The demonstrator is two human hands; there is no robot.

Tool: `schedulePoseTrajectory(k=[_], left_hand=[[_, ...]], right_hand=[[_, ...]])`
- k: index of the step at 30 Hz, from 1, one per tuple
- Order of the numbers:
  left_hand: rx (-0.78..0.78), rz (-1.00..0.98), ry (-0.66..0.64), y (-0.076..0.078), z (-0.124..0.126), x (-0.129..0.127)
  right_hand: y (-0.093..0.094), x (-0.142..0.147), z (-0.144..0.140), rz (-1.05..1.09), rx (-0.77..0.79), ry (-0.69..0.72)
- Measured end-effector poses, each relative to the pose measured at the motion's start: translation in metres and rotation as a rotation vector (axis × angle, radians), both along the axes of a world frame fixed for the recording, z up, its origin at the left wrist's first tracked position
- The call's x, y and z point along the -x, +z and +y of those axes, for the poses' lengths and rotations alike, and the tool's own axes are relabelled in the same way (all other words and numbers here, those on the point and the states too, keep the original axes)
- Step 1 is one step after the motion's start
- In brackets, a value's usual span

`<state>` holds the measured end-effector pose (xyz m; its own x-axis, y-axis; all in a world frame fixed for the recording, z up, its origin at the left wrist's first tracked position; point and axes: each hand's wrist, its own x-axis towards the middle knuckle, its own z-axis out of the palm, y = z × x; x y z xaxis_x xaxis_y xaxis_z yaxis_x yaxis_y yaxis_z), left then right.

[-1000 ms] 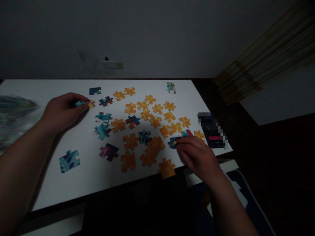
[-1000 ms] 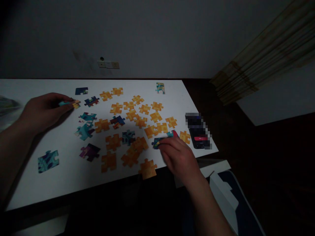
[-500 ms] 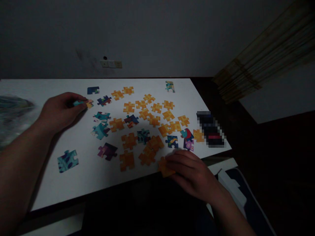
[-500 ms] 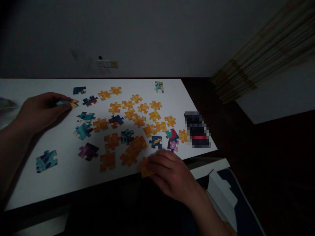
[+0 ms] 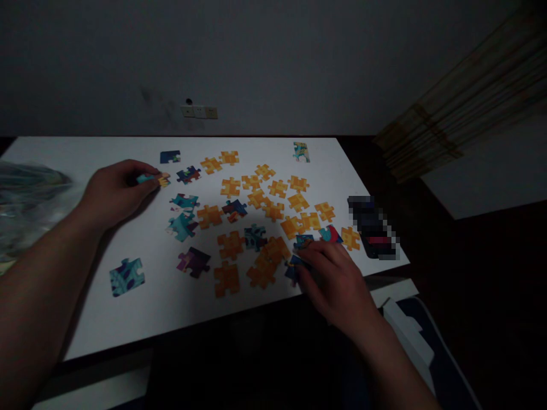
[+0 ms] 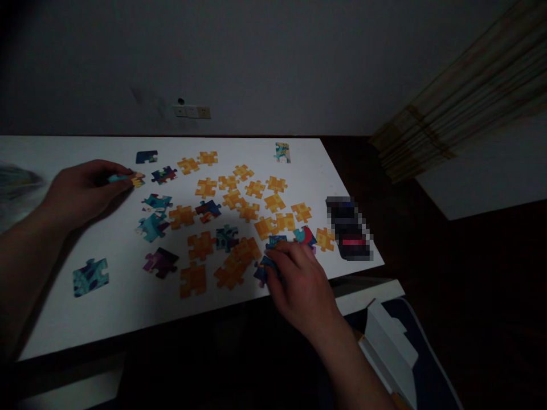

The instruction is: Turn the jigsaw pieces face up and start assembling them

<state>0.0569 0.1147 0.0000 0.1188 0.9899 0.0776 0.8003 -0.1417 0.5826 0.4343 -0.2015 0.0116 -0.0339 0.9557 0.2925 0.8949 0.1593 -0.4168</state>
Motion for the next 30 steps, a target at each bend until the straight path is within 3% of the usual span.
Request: schedulePoseTrajectory(k=[10,19,23,30], left_hand=[[-0.011,-0.005,-0.027,-0.002,-0.001,0.002],[-0.046,-0.008,-0.041,0.001,-0.004,0.0],[-0.045,0.003,-0.035,0.001,-0.006,-0.002],[-0.039,-0.012,-0.028,0.001,-0.007,-0.003]], right_hand=[[0.005,0.038,0.042,-0.096,0.166,-0.089],[0.006,0.011,0.035,0.159,0.022,-0.039],[-0.001,0.0,0.027,-0.014,-0.049,0.059],[0.0,-0.007,0.018,-0.236,-0.046,0.072]])
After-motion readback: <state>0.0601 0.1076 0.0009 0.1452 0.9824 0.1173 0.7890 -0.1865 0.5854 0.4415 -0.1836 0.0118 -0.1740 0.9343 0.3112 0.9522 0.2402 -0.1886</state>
